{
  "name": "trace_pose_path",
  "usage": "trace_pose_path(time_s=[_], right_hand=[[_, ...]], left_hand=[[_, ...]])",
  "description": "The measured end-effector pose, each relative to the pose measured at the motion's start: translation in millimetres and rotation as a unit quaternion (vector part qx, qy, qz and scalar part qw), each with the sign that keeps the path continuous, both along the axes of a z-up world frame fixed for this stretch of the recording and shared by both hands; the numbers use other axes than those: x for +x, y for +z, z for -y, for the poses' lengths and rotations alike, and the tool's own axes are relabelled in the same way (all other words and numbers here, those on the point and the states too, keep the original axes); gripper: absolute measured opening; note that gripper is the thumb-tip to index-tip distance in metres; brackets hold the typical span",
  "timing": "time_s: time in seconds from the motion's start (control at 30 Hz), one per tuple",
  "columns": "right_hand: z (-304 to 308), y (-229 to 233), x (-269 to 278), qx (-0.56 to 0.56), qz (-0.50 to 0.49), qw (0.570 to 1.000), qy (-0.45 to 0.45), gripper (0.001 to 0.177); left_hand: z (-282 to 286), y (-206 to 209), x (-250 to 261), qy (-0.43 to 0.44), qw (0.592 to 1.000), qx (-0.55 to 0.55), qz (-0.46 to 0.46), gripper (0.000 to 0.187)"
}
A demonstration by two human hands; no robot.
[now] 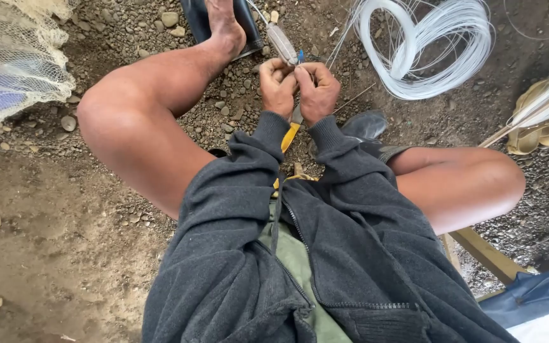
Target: A person sitting on a dirt floor is repairing a fishing net by weaving fishing line through it using a shuttle.
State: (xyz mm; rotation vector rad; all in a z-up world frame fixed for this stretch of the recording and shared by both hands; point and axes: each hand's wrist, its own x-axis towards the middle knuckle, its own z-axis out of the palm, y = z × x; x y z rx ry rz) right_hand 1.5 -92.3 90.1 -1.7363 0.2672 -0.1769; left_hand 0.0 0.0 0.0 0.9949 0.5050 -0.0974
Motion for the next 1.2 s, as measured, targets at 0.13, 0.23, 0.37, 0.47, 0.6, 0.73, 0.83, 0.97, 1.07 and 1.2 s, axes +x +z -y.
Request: trace_pose_path(time_s=[0.13, 0.23, 0.37, 0.47, 0.6, 0.73, 0.83, 0.97, 1.07, 1.2], right_hand=[[-2, -2, 4, -0.024, 0.013, 1.000, 0.008, 0.004], [-4, -7, 4, -0.004, 0.021, 0.999, 0.028, 0.004], [-9, 8, 6, -0.030, 0.018, 0.999, 0.015, 0.005], [-13, 11, 9, -0.040, 0.018, 0.999, 0.024, 0.007], [-11, 6, 3, -0.037, 0.022, 0.998, 0.043, 0.008], [-9, 4, 7, -0.021, 0.009, 0.999, 0.034, 0.006], [-4, -5, 10, -0.032, 0.024, 0.998, 0.042, 0.004], [-4, -6, 14, -0.003, 0.019, 0.999, 0.036, 0.006], [-3, -7, 19, 0.042, 0.005, 0.999, 0.026, 0.007], [-3, -3, 22, 0.105, -0.037, 0.994, 0.011, 0.007]], left_hand=[[-2, 47, 14, 0.105, 0.974, -0.199, 0.005, 0.084], [-2, 65, 17, 0.039, 0.984, -0.167, 0.049, 0.056], [-4, 66, 22, 0.049, 0.987, -0.151, 0.013, 0.025], [-17, 74, 28, 0.000, 0.997, -0.081, -0.001, 0.028], [-14, 64, 30, 0.005, 0.998, -0.061, -0.004, 0.022], [-31, 96, 33, -0.011, 0.998, 0.021, -0.056, 0.026], [-61, 127, 34, 0.025, 0.992, 0.070, -0.100, 0.020], [-85, 135, 40, 0.037, 0.922, 0.298, 0.243, 0.019], [-89, 152, 40, -0.073, 0.765, 0.517, 0.376, 0.025], [-88, 141, 36, -0.205, 0.616, 0.677, 0.346, 0.024]])
